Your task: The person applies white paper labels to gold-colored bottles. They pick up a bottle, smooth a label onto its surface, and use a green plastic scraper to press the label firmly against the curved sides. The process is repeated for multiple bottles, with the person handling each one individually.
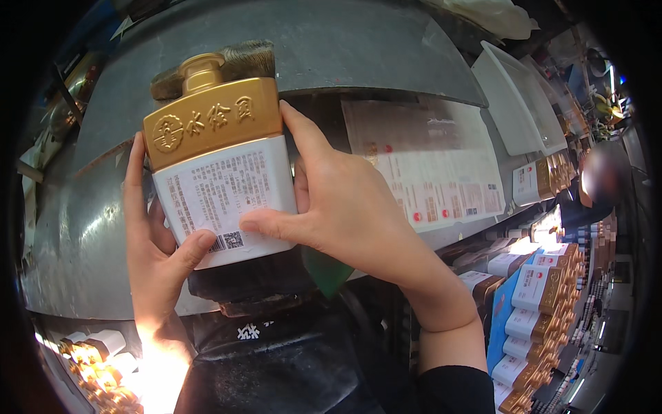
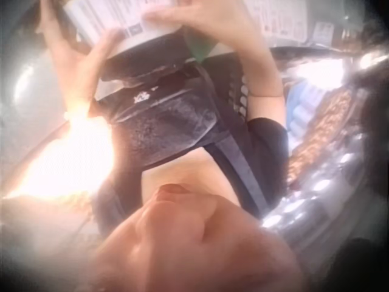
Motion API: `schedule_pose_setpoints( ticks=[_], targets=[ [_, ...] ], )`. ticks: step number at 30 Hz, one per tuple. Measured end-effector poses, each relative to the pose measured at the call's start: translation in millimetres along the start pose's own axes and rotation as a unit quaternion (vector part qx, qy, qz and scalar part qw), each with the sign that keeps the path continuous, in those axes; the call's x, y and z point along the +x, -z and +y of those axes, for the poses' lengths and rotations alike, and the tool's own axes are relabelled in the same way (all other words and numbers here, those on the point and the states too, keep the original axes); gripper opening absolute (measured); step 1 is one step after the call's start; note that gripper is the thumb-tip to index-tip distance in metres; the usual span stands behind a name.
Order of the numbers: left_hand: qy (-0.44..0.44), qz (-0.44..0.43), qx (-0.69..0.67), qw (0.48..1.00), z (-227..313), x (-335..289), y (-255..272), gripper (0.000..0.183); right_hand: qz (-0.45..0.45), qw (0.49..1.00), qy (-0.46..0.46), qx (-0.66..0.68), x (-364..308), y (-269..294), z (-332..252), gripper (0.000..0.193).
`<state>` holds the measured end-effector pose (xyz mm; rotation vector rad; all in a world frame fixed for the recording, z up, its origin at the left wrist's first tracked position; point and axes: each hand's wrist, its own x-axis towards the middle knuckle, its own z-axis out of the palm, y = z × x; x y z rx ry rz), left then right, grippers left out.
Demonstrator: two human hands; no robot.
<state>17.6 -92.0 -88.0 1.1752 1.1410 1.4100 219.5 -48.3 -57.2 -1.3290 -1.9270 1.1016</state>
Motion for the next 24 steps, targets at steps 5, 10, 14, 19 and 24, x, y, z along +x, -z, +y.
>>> schedule_pose_setpoints(
  ticks=[5,10,14,19,24],
  targets=[
    [-0.016,-0.021,-0.026,0.999,-2,1,4,0.104,-0.016,1.0,-0.013,-0.013,0,7,0,0.091],
    [-0.035,-0.007,-0.019,0.999,-3,11,8,0.089,0.018,1.0,0.002,0.002,10,12,-9,0.084],
    [-0.007,0.017,-0.015,1.0,2,15,0,0.085,0.028,0.999,0.01,-0.019,14,10,-6,0.082],
    [-0.009,0.018,-0.01,1.0,-1,14,4,0.083,0.023,1.0,0.001,-0.009,18,8,-7,0.082],
    [-0.008,0.011,-0.032,0.999,-1,13,4,0.083,0.01,0.999,-0.035,0.04,16,10,-8,0.08]
  ],
)
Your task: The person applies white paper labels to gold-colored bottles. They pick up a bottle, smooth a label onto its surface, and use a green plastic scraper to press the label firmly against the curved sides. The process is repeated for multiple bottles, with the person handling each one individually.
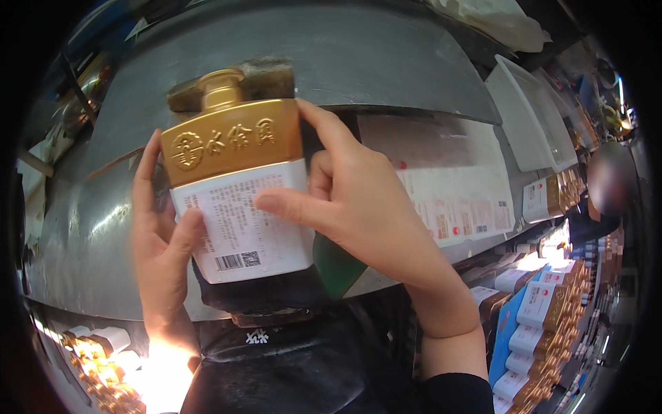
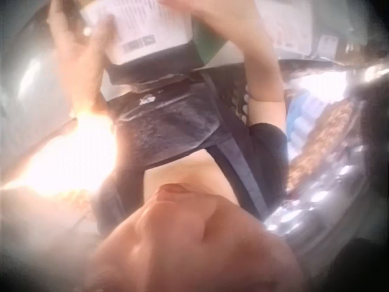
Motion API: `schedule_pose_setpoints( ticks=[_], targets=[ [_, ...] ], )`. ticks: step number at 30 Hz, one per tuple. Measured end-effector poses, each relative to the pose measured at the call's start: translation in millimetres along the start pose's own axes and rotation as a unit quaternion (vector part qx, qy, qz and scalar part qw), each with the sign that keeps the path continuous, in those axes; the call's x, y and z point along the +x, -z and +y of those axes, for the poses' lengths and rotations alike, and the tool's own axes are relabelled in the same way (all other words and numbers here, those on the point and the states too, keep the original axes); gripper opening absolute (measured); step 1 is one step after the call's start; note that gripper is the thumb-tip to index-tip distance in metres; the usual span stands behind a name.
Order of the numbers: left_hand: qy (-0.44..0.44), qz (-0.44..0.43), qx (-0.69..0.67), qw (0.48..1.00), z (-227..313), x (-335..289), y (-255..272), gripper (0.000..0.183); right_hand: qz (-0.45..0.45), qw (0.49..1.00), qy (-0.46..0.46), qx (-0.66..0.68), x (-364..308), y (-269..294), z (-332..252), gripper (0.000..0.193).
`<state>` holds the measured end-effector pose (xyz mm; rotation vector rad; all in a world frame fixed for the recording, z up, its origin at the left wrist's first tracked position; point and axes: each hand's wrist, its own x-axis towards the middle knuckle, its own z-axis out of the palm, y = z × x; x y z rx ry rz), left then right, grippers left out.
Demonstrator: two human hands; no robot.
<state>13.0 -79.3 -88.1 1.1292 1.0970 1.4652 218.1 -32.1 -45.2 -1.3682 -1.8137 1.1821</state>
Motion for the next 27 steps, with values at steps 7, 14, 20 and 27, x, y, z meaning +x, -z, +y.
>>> schedule_pose_setpoints(
  ticks=[7,14,20,27],
  targets=[
    [0.014,0.002,-0.017,1.0,1,-3,-4,0.083,-0.014,1.0,0.005,0.008,0,-2,1,0.077],
    [-0.004,-0.044,-0.046,0.998,-2,-12,9,0.091,-0.038,0.999,0.0,-0.009,-11,2,1,0.087],
    [0.028,-0.055,-0.022,0.998,0,-21,5,0.104,0.001,0.993,0.041,-0.107,-22,-9,7,0.098],
    [0.027,-0.063,-0.03,0.997,-3,-21,7,0.105,-0.005,0.993,0.039,-0.115,-23,-8,6,0.1]
  ],
)
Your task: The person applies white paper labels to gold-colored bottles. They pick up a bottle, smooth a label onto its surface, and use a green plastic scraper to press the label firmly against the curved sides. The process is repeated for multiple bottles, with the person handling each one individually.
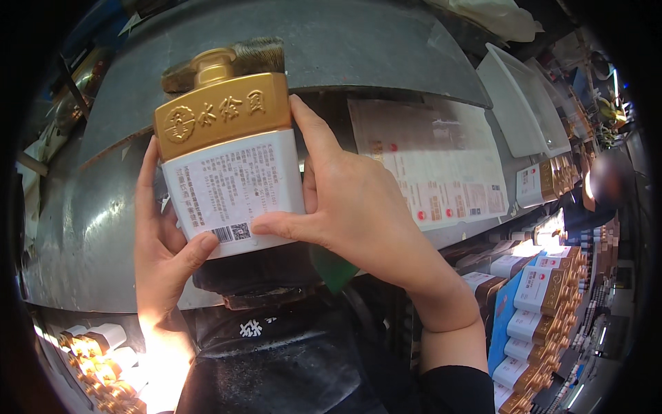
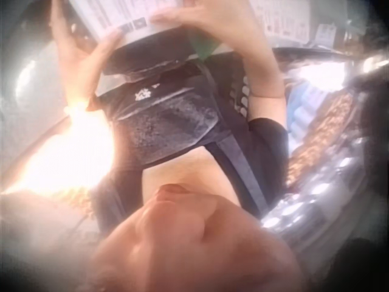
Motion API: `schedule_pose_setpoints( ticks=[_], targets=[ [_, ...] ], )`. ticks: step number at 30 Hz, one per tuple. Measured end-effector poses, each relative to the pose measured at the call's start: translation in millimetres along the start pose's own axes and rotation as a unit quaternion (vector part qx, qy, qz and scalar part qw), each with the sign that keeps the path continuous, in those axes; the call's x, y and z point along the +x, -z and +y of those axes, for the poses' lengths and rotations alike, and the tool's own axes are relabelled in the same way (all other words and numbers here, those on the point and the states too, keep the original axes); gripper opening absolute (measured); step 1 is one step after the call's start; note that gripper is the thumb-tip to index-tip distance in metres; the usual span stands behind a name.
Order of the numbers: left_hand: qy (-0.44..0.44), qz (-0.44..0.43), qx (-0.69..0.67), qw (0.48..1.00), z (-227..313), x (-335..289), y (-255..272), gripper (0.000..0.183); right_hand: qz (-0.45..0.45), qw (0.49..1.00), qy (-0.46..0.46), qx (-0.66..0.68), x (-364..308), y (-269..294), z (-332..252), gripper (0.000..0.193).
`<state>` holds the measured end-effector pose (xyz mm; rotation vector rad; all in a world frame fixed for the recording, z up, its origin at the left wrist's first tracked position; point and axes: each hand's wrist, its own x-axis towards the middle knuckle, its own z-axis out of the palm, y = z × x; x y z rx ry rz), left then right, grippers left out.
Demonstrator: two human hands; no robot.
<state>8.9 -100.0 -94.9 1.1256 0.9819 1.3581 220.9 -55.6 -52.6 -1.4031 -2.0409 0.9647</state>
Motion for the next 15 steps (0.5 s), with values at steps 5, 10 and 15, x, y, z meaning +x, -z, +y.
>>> schedule_pose_setpoints(
  ticks=[5,10,15],
  targets=[
    [0.013,0.012,-0.018,1.0,0.8,-1.1,-1.4,0.107,-0.015,0.998,-0.018,0.054,2.4,0.9,1.9,0.096],
    [0.014,0.018,0.004,1.0,2.4,-0.5,-3.9,0.107,-0.019,0.999,-0.016,0.045,1.7,3.3,-0.4,0.092],
    [0.031,0.021,-0.044,0.998,5.0,-0.1,-3.4,0.105,-0.035,0.995,-0.043,0.083,3.7,6.1,-1.9,0.089]
  ],
)
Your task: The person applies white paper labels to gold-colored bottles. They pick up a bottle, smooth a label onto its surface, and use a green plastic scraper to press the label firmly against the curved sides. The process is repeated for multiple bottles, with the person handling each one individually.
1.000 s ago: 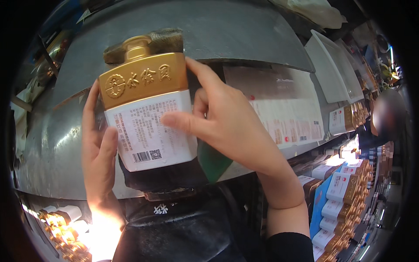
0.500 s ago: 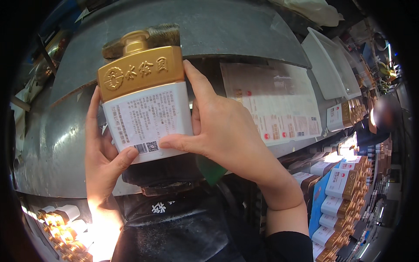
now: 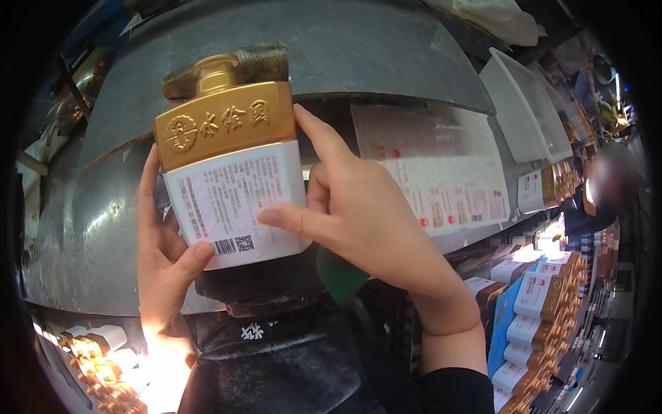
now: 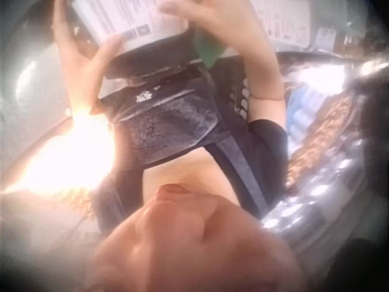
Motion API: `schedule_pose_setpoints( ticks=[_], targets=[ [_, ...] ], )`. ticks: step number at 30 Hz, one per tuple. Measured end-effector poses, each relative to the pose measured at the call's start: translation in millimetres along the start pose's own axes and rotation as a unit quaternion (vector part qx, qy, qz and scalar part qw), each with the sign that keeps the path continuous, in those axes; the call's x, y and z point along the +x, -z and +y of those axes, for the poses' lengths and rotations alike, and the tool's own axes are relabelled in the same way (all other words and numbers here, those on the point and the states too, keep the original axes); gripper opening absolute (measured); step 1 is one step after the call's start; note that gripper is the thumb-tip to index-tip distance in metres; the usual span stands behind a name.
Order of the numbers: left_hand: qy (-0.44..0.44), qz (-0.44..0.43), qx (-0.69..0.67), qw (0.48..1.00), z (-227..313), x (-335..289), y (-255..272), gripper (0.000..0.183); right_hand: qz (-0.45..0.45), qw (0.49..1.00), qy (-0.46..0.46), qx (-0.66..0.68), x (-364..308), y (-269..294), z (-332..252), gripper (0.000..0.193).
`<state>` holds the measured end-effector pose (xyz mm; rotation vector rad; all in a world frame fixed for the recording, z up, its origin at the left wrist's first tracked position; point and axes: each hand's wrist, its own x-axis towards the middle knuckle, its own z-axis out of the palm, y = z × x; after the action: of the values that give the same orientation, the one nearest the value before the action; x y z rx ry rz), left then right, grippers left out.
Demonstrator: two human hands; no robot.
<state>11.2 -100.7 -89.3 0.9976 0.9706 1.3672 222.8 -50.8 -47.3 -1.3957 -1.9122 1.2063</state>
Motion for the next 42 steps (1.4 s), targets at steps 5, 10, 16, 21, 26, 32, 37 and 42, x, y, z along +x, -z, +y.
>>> schedule_pose_setpoints(
  ticks=[5,10,16,21,26,32,37,42],
  targets=[
    [-0.01,0.001,0.026,1.0,-3,0,1,0.105,0.007,1.0,-0.001,-0.008,1,-2,2,0.083],
    [-0.008,-0.001,0.006,1.0,-4,0,0,0.105,0.006,1.0,0.003,-0.004,1,-1,1,0.081],
    [-0.013,0.006,0.036,0.999,-6,-1,2,0.102,0.001,1.0,-0.01,0.024,3,-2,-1,0.076],
    [-0.026,-0.002,0.046,0.999,-7,-1,6,0.101,0.022,0.982,0.022,0.184,23,22,27,0.051],
    [-0.008,-0.019,0.021,1.0,-8,0,2,0.101,0.175,0.972,0.093,0.122,14,57,24,0.039],
    [-0.012,0.012,0.03,0.999,-10,-6,4,0.102,0.11,0.897,0.374,-0.21,18,22,-20,0.033],
    [-0.014,-0.005,0.025,1.0,-11,-3,5,0.105,0.025,0.813,0.484,-0.322,-16,17,-10,0.023],
    [0.004,0.028,0.034,0.999,-9,-7,4,0.104,0.062,0.865,0.382,-0.319,-4,16,-20,0.03]
  ],
)
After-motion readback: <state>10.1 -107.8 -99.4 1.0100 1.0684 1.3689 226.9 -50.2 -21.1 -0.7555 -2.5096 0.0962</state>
